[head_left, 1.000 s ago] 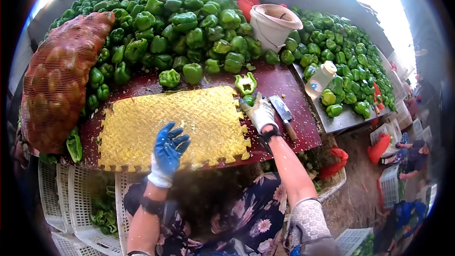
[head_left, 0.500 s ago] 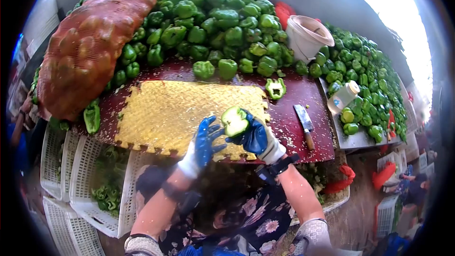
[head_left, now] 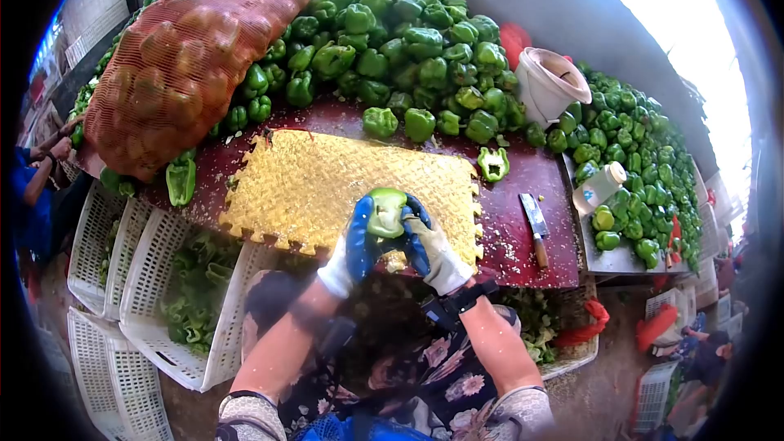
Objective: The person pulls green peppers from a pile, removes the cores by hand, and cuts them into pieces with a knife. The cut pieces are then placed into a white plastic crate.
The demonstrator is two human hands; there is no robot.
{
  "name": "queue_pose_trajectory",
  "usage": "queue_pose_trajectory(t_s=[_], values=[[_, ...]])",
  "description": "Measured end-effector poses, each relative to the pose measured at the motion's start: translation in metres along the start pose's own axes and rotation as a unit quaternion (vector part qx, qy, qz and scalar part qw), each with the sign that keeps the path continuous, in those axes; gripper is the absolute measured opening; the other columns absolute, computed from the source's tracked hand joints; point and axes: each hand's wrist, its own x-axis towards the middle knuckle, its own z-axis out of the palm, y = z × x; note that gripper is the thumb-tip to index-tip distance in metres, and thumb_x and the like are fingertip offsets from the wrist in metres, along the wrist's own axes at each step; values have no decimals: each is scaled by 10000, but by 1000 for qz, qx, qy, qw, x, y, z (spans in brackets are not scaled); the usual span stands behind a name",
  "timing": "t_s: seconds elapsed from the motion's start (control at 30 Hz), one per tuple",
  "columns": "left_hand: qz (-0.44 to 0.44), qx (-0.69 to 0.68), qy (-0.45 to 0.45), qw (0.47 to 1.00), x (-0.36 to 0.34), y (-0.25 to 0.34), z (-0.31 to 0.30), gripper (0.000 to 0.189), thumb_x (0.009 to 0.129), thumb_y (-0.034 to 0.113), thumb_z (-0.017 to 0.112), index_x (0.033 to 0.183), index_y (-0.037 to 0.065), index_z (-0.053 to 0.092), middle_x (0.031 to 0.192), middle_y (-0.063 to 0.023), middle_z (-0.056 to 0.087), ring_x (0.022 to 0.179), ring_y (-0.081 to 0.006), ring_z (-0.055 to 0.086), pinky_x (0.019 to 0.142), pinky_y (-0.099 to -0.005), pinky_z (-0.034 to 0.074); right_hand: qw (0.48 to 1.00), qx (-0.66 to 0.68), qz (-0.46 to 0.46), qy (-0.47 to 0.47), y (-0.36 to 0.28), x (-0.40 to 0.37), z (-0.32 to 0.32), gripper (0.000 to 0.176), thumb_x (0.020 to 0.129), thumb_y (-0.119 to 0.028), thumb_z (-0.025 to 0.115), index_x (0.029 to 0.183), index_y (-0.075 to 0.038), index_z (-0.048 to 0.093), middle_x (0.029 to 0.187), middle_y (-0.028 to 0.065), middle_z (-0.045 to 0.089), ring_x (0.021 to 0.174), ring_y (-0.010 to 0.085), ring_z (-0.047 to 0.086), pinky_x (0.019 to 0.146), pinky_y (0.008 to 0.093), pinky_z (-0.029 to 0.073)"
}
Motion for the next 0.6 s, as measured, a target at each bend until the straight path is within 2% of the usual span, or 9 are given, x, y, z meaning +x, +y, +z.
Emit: queue_pose_trajectory(t_s=[0.03,0.1,0.17,0.23,0.3,0.4,0.47,0.53,0.6], values=[[10,5,62,998,1,-3,-1,509,1021,467,482,1308,49,536,1165,-113,647,1025,-227,656,931,-391,538,1000,-2,-1,0,3,0,-1,487,985,-121,583,1439,-57,420,1310,120,552,1210,215,535,1021,331,456],[5,16,61,998,-2,-4,-2,445,1028,428,488,1304,82,540,1146,-78,650,982,-210,667,880,-361,553,994,3,-102,37,14,-2,2,484,979,-111,600,1430,-63,430,1317,103,552,1217,213,527,1032,333,449],[13,132,99,986,-7,-3,1,381,1031,398,492,1299,133,544,1102,-39,659,946,-187,673,825,-336,568,991,23,-110,69,20,-3,8,435,972,-95,600,1390,-62,484,1289,66,577,1151,190,574,994,336,485],[-9,158,123,980,-9,3,-5,320,1026,375,503,1281,188,554,1084,-19,660,913,-170,676,755,-323,574,986,-54,-135,85,25,-5,9,421,978,-89,588,1386,-65,488,1286,52,573,1151,173,561,989,324,476],[-84,133,141,977,-11,8,-9,290,1015,348,529,1261,195,553,1058,-27,660,848,-162,677,684,-315,570,973,-130,-159,102,29,-8,9,408,983,-83,576,1383,-69,492,1283,38,570,1152,157,548,985,312,467],[-36,111,116,986,-10,1,-5,320,993,362,560,1262,189,542,1027,-37,661,783,-173,673,627,-318,561,949,-218,-196,113,33,-9,10,404,983,-58,571,1380,-83,499,1297,3,557,1168,133,524,986,292,455],[-14,99,104,990,-10,-1,-4,336,982,369,576,1262,186,536,1011,-42,662,751,-178,671,598,-320,557,957,-191,-188,111,40,-13,13,432,986,-50,569,1404,-94,470,1325,25,544,1205,149,506,1021,302,431],[-86,1,86,993,-10,2,-9,399,958,415,601,1275,182,534,1042,-56,667,790,-190,677,593,-324,557,963,-164,-188,103,42,-22,18,466,984,-98,602,1421,-81,442,1346,56,538,1233,165,495,1062,315,401],[-96,-10,82,992,-9,8,-9,421,949,432,606,1280,182,532,1037,-62,665,785,-197,671,585,-326,555,962,-164,-196,90,46,-20,16,471,974,-104,616,1412,-66,446,1331,70,545,1231,176,499,1068,320,397]])
